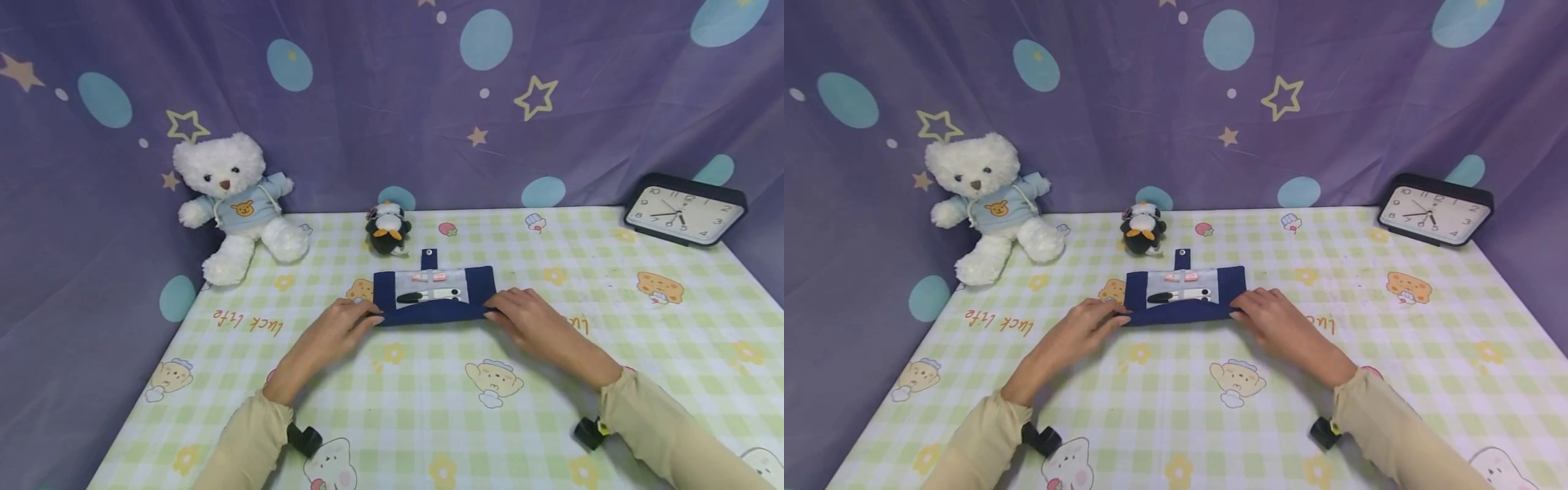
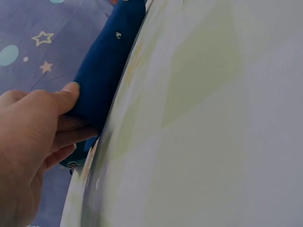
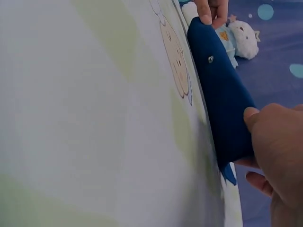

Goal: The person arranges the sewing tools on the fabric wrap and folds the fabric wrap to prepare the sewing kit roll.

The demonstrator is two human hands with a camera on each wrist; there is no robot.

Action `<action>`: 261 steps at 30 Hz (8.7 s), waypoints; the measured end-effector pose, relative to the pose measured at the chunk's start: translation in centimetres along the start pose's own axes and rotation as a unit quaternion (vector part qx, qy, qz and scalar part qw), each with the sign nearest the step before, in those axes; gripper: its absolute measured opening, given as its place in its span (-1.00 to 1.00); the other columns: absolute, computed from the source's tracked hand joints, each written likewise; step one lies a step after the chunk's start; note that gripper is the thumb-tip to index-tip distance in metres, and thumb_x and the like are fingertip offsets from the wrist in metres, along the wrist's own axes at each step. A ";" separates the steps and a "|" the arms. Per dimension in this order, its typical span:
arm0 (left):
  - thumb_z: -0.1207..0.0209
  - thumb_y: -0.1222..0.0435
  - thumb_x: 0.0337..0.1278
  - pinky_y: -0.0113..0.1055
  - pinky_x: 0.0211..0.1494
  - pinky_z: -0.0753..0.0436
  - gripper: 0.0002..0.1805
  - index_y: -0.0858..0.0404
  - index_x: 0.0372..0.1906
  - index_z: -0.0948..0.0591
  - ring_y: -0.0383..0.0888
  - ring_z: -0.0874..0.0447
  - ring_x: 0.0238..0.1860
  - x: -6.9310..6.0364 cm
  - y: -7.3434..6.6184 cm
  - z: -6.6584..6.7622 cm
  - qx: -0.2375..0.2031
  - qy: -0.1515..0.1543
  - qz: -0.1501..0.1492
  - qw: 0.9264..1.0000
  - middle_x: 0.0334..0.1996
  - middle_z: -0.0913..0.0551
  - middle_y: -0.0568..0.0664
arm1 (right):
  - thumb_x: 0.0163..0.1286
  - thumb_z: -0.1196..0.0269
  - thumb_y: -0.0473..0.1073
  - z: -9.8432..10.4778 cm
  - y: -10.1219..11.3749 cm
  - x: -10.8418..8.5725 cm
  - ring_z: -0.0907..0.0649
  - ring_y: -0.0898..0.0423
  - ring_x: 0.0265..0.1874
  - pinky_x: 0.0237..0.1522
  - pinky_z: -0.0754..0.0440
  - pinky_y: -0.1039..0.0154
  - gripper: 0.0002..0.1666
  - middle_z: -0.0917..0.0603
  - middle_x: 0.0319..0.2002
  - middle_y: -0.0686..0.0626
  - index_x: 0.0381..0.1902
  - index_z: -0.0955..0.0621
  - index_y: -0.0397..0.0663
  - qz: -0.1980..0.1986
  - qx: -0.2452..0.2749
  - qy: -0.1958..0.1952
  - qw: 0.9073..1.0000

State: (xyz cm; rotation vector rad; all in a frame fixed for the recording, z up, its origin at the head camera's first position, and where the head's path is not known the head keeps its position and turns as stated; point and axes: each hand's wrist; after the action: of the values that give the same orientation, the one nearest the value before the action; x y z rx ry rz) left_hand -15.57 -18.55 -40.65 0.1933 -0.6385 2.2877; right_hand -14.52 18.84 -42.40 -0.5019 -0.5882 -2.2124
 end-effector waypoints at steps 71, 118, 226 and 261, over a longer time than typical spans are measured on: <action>-0.02 0.18 0.62 -0.20 -0.39 -0.49 -0.68 0.36 -0.06 -0.64 -0.06 -0.59 -0.54 5.6 1.4 -1.0 -0.137 -0.024 0.307 0.942 -0.52 -0.67 0.06 | 0.66 -0.10 -0.20 -1.9 -1.6 3.6 -0.51 0.09 -0.62 -0.43 -0.48 0.08 -0.80 -0.53 -0.56 -0.01 -0.12 -0.56 -0.24 -0.295 0.100 0.043 0.949; -0.08 0.18 0.60 -0.25 -0.45 -0.29 -0.69 0.32 0.13 -0.61 -0.17 -0.15 -0.69 4.9 0.9 -1.5 -0.195 -0.025 0.270 0.943 -0.68 -0.29 -0.10 | 0.60 -0.10 -0.28 -4.1 -4.2 14.4 -0.66 -0.25 0.09 0.18 -0.54 -0.11 -0.61 -0.68 0.09 -0.38 0.18 -0.61 -0.50 -0.248 0.149 0.162 0.943; -0.10 0.16 0.59 -0.19 -0.34 -0.45 -0.66 0.38 0.10 -0.59 -0.11 -0.43 -0.55 5.5 0.6 -1.3 -0.147 0.005 0.319 0.936 -0.53 -0.55 0.01 | 0.41 -0.39 -0.12 -3.2 3.9 7.2 -0.50 -0.05 -0.26 -0.12 -0.56 0.13 -0.67 -0.52 -0.15 -0.14 -0.05 -0.76 -0.29 0.200 -0.295 0.068 0.932; -0.19 0.20 0.50 -0.22 -0.22 -0.60 -0.77 0.30 -0.12 -0.70 -0.07 -0.71 -0.35 3.1 0.5 -0.4 -0.212 -0.066 0.295 0.929 -0.36 -0.73 0.01 | 0.52 -0.30 -0.12 -1.2 -0.5 2.5 -0.55 -0.02 -0.21 -0.19 -0.49 0.27 -0.65 -0.54 -0.16 -0.18 0.04 -0.52 -0.29 -0.314 0.167 -0.149 0.923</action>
State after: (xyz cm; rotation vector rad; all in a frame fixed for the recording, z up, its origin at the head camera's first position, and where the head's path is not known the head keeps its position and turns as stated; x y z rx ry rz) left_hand -18.10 -16.74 -40.23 -0.0697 -1.3967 2.6317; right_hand -16.63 17.02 -42.16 -0.5212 -1.4285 -2.5566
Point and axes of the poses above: each hand's wrist, its own x-axis towards the middle knuckle, its own z-axis out of the back of the hand, y = z × x
